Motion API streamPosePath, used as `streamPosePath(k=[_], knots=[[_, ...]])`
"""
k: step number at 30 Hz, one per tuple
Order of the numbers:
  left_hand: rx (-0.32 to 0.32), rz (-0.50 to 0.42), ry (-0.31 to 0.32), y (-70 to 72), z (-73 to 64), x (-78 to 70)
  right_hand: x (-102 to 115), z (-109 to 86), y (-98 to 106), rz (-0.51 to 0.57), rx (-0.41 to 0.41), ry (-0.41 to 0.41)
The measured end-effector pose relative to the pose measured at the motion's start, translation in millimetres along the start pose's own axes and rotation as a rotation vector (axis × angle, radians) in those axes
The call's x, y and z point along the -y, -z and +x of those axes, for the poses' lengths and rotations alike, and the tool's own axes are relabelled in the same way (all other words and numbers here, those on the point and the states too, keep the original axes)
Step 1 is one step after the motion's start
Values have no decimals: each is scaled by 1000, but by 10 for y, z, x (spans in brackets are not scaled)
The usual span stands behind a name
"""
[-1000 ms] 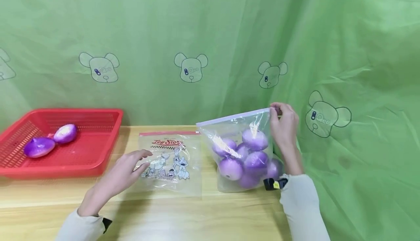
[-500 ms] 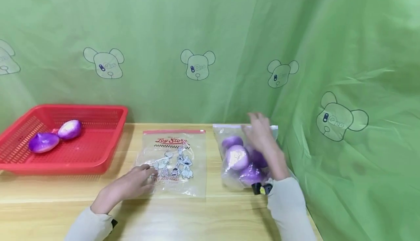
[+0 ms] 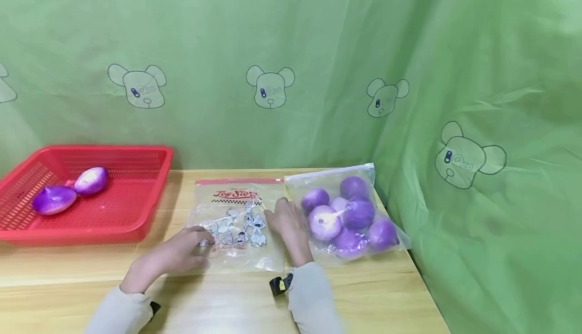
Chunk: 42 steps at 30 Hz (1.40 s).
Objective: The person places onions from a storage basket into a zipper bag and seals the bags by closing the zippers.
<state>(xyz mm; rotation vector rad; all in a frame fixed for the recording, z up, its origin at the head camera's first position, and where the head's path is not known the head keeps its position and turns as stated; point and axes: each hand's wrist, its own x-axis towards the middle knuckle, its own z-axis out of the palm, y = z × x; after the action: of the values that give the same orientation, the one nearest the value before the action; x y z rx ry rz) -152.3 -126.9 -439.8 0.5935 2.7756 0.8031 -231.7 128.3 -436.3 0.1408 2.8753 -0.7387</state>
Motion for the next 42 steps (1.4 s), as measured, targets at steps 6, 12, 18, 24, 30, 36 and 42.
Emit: streamPosePath(k=[6,12,18,24,30,36,42], knots=[[-12,-7,-21,1,19,23,-123,218,-128,471,0,-21],[-102,46,28,-42,60,73,-212,247,-199,1034,213,44],[-228,40,47,79,82,49,-39,127,-35,1095,175,260],[-499,-46,-76,367,11,-110,190,-140,270,921,-7,531],[-636,-262,-139,626,-131,-302,423,-506,401,514,-294,846],[-562,-720,-127,844,-257,-225,663,-779,256,161,-288,1088],[-376,-785,31,925,-270,-23,769,-866,230,-10,30,1069]])
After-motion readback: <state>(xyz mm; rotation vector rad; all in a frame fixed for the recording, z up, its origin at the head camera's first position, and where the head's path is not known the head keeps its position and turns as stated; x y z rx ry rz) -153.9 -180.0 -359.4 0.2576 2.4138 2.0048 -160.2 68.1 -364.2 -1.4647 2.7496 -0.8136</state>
